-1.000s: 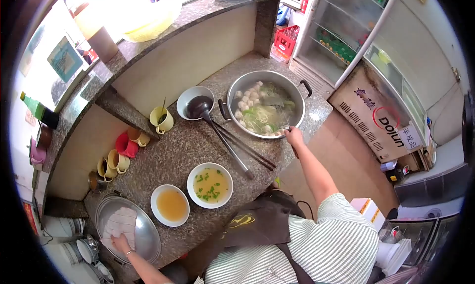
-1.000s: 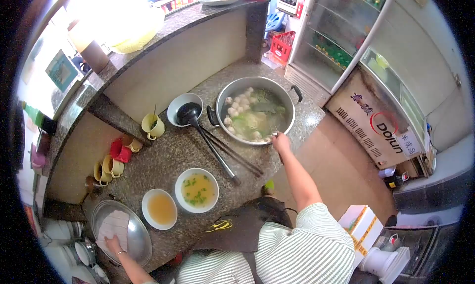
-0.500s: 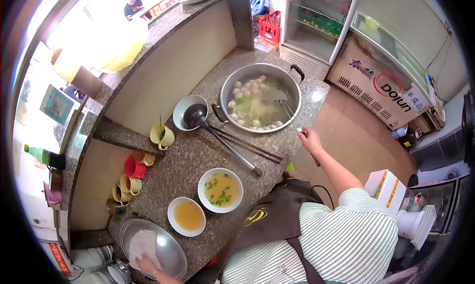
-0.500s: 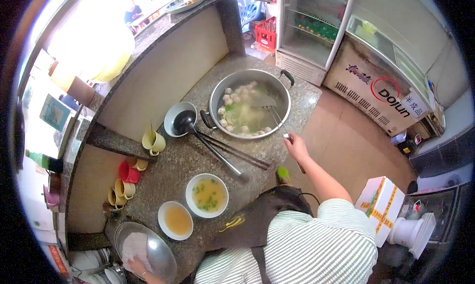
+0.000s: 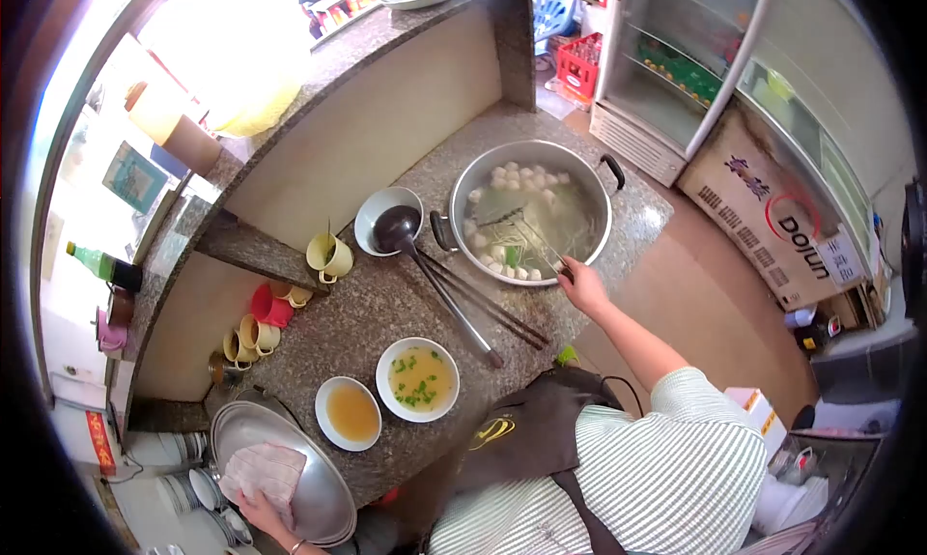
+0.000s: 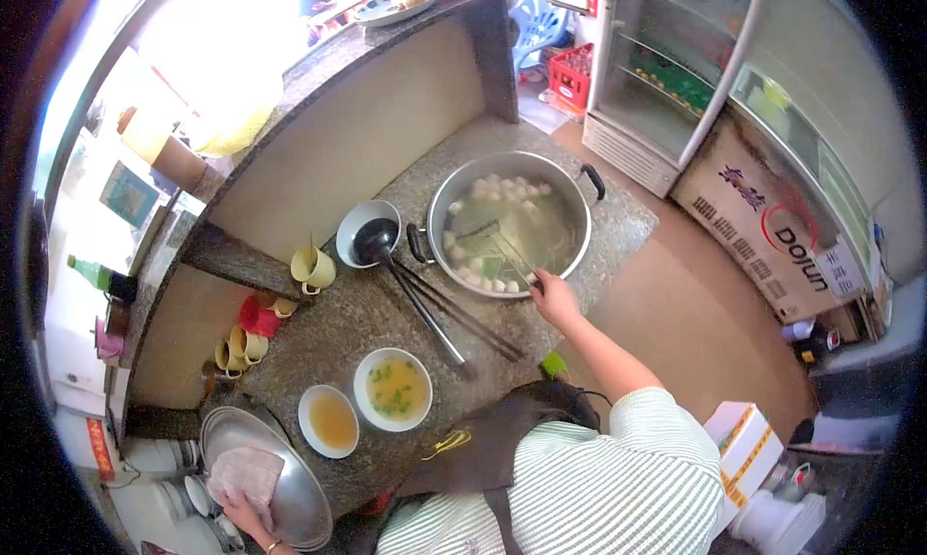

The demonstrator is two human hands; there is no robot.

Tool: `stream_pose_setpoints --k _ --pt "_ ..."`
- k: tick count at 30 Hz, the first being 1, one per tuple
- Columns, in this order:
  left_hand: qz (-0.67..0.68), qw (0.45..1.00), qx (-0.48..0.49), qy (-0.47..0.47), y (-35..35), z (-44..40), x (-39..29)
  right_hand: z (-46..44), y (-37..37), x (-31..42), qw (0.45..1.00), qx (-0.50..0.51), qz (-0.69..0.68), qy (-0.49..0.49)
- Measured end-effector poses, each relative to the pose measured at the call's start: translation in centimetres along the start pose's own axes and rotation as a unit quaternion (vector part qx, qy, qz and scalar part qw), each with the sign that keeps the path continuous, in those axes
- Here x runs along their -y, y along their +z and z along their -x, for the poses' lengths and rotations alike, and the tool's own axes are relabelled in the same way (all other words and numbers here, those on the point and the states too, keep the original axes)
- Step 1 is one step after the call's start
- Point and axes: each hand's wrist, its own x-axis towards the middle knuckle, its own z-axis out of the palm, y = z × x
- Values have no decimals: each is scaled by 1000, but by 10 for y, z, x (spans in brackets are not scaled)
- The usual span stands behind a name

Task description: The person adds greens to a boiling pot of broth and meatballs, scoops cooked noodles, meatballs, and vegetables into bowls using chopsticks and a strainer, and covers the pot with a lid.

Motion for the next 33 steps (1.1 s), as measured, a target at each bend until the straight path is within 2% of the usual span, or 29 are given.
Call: stream_pose_setpoints --k 1,3,7,11,13,16,19,21,23,24,26,28,29,31,32,33 --pt "22 1000 2 22 -17 11 -15 -1 -6 -4 1000 7 -1 -6" --pt "41 999 2 -10 -40 31 -44 -2 -18 -15 999 -52 11 -14" --pt "30 999 -1 30 -75 59 -90 -21 -40 -41 998 -28 -50 28" --pt "81 995 -2 58 -94 85 -150 -22 -58 -33 996 -55 -40 -49" --pt "62 997 -7 48 -102 94 -199 -30 -35 -27 985 -8 -171 -24" --pt "91 987 49 120 -106 100 -269 -39 15 10 970 29 -221 -99" --pt "129 974 91 161 -92 100 -316 -40 69 55 965 23 -205 -165" --pt "142 961 102 213 -78 100 -353 -41 93 75 966 89 -195 -145" --pt "162 941 100 281 -60 102 -393 -41 122 74 963 78 -186 -178" --pt "143 938 113 295 -54 104 -415 -43 132 70 962 125 -180 -162" --pt "136 928 137 319 -41 114 -467 -37 136 56 952 135 -200 -186" --pt "170 902 166 359 -19 121 -507 -28 125 30 923 160 -226 -268" --pt "190 881 176 396 -3 124 -524 -23 83 29 925 228 -199 -228" --pt "220 853 215 421 17 141 -572 -16 51 -6 911 283 -181 -238" --pt "211 840 235 442 31 147 -592 -11 31 -26 906 323 -183 -203" --pt "217 830 239 455 47 154 -612 -4 8 -46 915 306 -198 -172"
